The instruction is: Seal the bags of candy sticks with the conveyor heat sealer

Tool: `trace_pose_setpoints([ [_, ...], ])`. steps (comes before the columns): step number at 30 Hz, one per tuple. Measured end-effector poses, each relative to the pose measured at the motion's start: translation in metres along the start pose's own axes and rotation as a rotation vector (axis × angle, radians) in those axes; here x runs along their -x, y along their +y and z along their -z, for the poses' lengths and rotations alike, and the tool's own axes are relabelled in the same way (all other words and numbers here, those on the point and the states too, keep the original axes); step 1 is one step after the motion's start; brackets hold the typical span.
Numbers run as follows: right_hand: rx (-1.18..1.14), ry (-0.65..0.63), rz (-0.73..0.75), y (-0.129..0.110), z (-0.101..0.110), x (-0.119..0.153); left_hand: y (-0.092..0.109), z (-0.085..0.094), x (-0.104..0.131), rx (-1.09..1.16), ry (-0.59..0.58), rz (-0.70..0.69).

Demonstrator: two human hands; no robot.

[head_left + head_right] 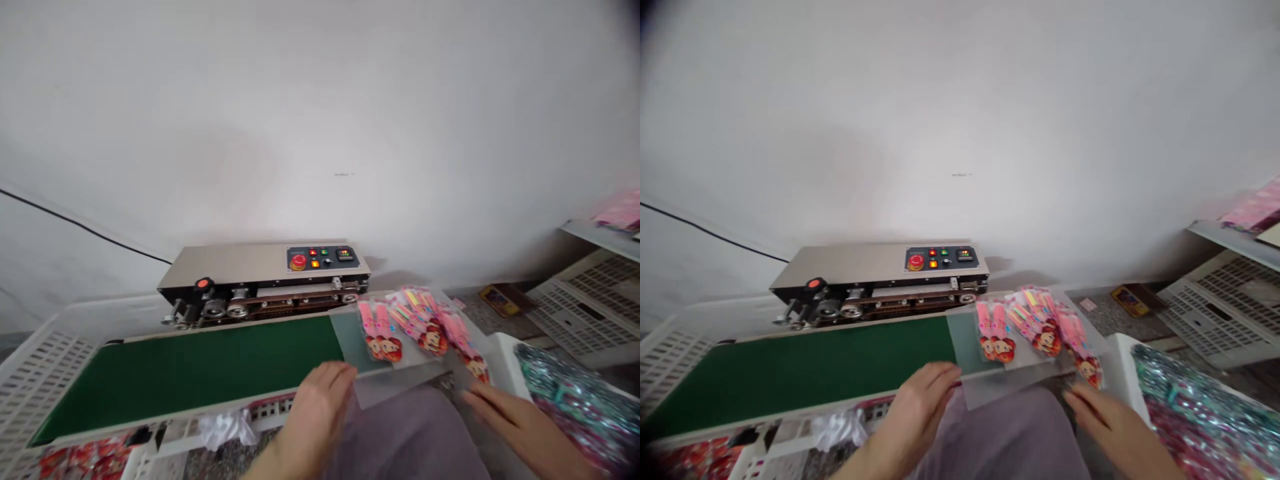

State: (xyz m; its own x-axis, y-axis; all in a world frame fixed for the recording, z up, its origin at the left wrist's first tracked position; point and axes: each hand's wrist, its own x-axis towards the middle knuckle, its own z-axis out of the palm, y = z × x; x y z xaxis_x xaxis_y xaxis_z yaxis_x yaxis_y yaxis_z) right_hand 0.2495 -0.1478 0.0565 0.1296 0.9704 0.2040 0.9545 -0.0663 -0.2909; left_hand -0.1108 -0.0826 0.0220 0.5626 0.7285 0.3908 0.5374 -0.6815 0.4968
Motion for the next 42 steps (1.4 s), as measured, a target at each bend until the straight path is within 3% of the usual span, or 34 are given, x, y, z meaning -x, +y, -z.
trace_pose_setpoints([
  [2,-0.050,-0.107,0.135,-0.007,-0.003,-0.022,0.009,-0.019,-0.052,-0.122,-0.085,-0.009],
  [5,0.040,-0.046,0.254,-0.037,-0.020,-0.056,0.011,-0.053,-0.102,-0.314,-0.240,0.043],
  [7,0.101,0.047,0.283,-0.058,-0.038,-0.072,0.009,-0.073,-0.113,-0.411,-0.308,0.064],
  [10,0.171,0.112,0.321,-0.076,-0.065,-0.084,0.005,-0.087,-0.107,-0.505,-0.309,0.047],
  [14,0.236,0.097,0.382,-0.074,-0.085,-0.086,-0.002,-0.085,-0.093,-0.539,-0.270,-0.004],
  [23,0.210,0.044,0.375,-0.061,-0.078,-0.087,0.001,-0.079,-0.101,-0.460,-0.221,0.038],
  [32,0.251,0.111,0.359,-0.068,-0.094,-0.086,-0.013,-0.091,-0.096,-0.454,-0.185,0.084],
  [38,0.176,0.117,0.353,-0.096,-0.103,-0.085,-0.026,-0.067,-0.081,-0.478,-0.177,0.107],
  [42,0.130,0.069,0.377,-0.101,-0.094,-0.088,-0.021,-0.045,-0.081,-0.526,-0.160,0.207],
])
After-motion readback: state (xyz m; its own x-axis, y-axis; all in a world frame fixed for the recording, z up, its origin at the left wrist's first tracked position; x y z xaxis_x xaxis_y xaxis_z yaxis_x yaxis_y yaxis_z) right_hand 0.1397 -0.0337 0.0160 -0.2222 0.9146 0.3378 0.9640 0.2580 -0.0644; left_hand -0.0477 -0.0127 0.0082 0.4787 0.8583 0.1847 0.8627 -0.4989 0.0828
